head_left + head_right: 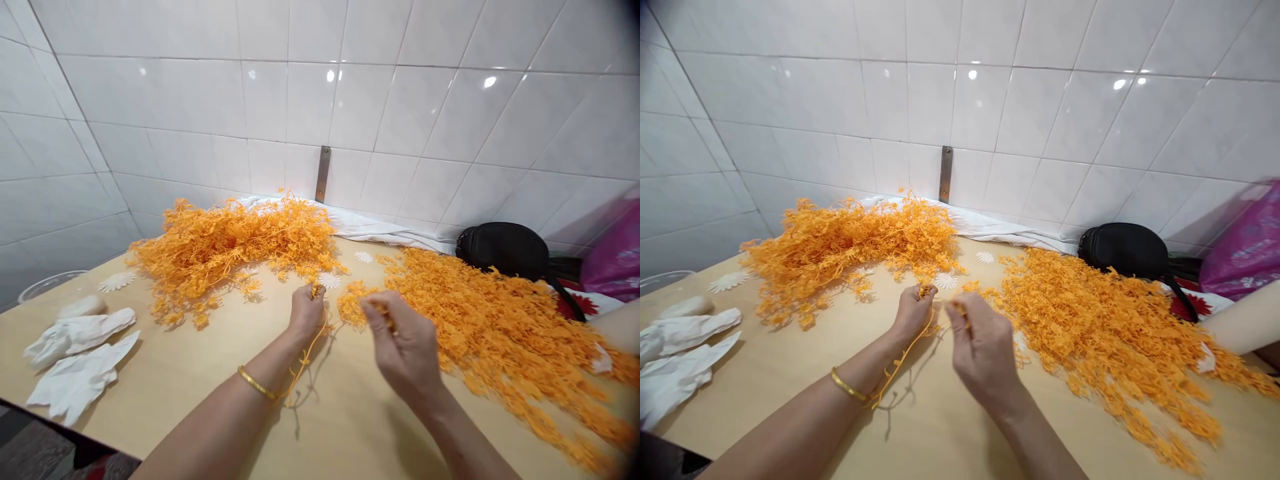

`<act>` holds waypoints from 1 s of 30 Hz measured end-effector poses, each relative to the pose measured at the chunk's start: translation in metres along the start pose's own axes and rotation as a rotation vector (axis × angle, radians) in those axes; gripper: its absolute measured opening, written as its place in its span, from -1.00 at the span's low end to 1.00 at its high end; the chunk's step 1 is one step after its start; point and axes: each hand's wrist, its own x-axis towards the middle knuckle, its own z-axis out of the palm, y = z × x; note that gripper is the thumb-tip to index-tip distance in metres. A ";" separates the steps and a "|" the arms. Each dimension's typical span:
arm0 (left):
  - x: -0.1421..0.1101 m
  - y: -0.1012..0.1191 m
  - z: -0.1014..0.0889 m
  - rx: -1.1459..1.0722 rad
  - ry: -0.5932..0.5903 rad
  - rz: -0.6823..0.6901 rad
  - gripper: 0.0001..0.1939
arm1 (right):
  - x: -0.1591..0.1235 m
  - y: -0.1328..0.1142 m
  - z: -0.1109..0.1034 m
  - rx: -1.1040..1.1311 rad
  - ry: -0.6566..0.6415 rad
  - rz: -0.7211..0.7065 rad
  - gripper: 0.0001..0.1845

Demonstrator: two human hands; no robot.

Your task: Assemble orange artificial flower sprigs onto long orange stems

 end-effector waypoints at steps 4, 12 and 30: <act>-0.008 0.004 -0.001 -0.011 -0.039 -0.011 -0.84 | 0.009 0.036 -0.047 -0.474 0.230 0.155 -0.80; 0.008 0.020 -0.005 -0.355 0.054 -0.256 -0.76 | -0.020 0.115 -0.076 -1.104 0.017 0.251 -0.59; -0.010 0.010 0.003 -0.067 -0.586 -0.111 -0.94 | 0.015 0.064 0.041 0.338 -0.325 0.276 -0.38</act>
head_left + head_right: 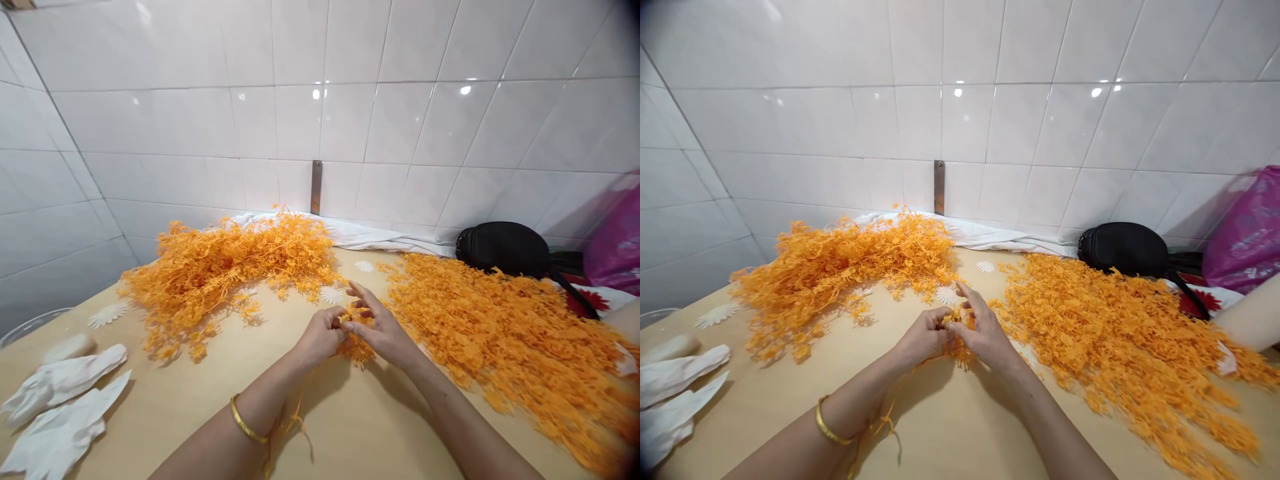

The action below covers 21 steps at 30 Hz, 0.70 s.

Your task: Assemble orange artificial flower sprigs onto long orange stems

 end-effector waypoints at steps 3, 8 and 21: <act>-0.002 0.004 0.001 0.013 -0.044 -0.050 -0.95 | -0.001 0.003 0.000 0.004 -0.043 -0.028 -0.60; -0.003 0.014 -0.005 0.029 0.035 -0.113 -0.82 | 0.001 0.014 -0.005 0.048 0.037 0.071 -0.83; -0.004 0.017 -0.012 0.159 0.091 0.002 -0.73 | 0.000 0.029 -0.030 -0.083 0.431 0.206 -0.71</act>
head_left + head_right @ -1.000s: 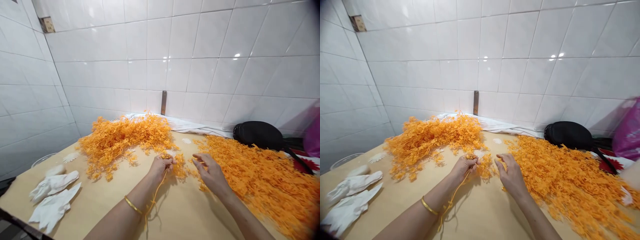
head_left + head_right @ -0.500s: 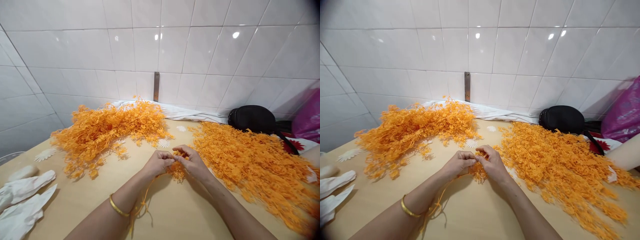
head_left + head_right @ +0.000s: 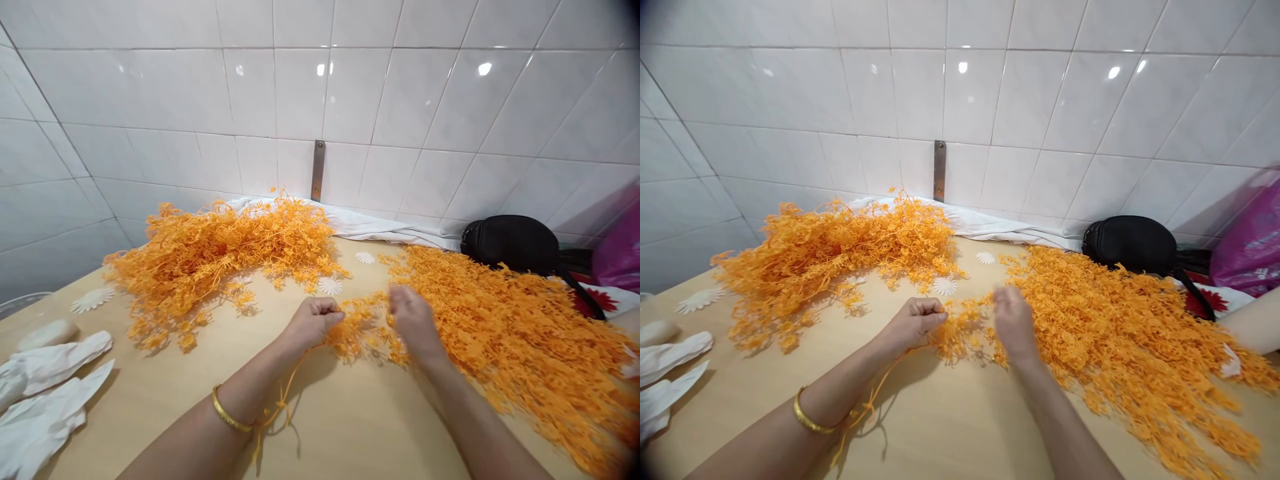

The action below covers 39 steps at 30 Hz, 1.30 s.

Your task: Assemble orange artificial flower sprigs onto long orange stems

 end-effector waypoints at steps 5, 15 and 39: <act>0.000 -0.002 0.001 0.004 0.041 -0.009 -0.74 | 0.005 0.001 -0.013 0.196 0.103 0.091 -0.80; -0.004 -0.006 0.009 0.067 -0.121 0.103 -0.81 | -0.027 -0.032 0.023 -0.029 -0.428 -0.266 -0.76; 0.004 -0.011 -0.011 -0.350 0.279 0.009 -0.77 | -0.072 -0.011 -0.096 -0.759 0.283 -0.201 -0.74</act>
